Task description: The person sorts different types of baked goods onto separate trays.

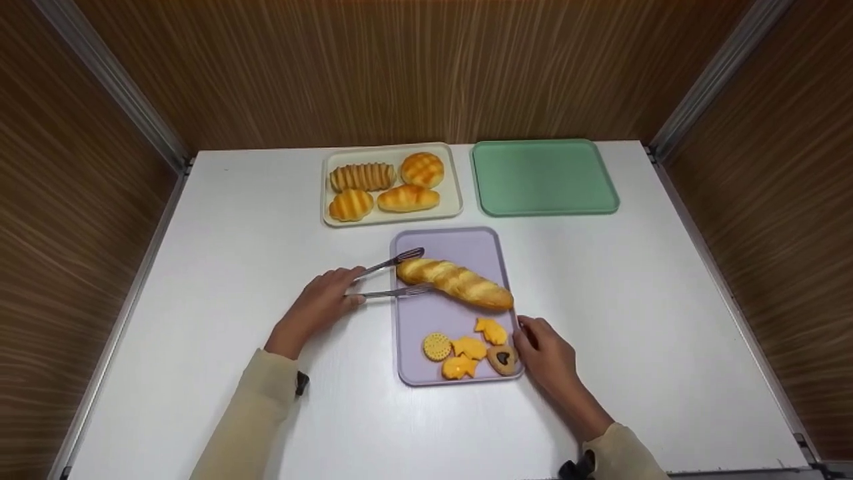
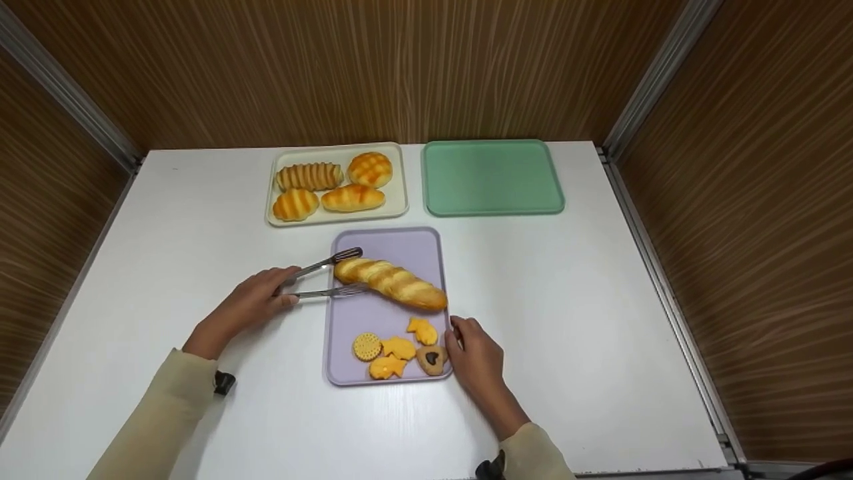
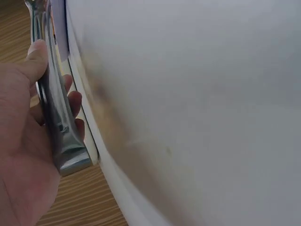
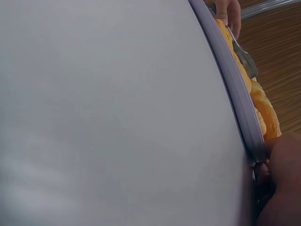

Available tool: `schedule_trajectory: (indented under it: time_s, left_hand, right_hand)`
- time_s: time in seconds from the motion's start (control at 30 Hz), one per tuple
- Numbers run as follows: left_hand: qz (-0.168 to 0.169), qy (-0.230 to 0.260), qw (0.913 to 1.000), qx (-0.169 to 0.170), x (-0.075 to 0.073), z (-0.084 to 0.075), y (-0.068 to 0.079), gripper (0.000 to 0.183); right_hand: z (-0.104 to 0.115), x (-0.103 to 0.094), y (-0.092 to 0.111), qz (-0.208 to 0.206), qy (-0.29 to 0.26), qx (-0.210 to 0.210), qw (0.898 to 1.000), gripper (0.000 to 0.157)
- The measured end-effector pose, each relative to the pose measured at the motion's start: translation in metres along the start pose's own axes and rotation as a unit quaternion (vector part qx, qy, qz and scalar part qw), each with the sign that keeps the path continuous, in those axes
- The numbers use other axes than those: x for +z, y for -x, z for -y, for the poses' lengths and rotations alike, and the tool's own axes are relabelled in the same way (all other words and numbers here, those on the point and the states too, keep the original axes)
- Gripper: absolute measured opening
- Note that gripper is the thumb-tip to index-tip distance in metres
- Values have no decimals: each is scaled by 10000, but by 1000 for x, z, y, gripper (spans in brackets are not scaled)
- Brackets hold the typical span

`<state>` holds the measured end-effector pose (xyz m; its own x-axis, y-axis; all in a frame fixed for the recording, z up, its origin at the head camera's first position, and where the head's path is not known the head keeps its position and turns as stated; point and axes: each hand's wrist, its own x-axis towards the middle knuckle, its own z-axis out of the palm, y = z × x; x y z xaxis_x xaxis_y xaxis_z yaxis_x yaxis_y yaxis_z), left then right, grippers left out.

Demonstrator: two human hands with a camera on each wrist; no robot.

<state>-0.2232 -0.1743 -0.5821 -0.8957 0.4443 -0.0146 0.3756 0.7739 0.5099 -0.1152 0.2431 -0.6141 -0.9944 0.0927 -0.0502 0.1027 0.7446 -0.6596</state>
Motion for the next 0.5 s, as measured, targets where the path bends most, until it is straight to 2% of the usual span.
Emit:
schedule_trajectory:
  time_s: [0.17,0.37,0.5]
  left_hand:
    - [251,186,9995,-6,-4,-1,-8,66]
    - [467,-37,9989,-25,-9,-8,-21,62]
    - [450,-198,9988,6,-12,-7,-29,58]
  right_hand:
    - [-1,-1,0,-104,28,-73,9999,39]
    - [-3,0,-1,-262,111,-207,9994,37]
    - [-2,0,-1,-257,114,-189,9994,38]
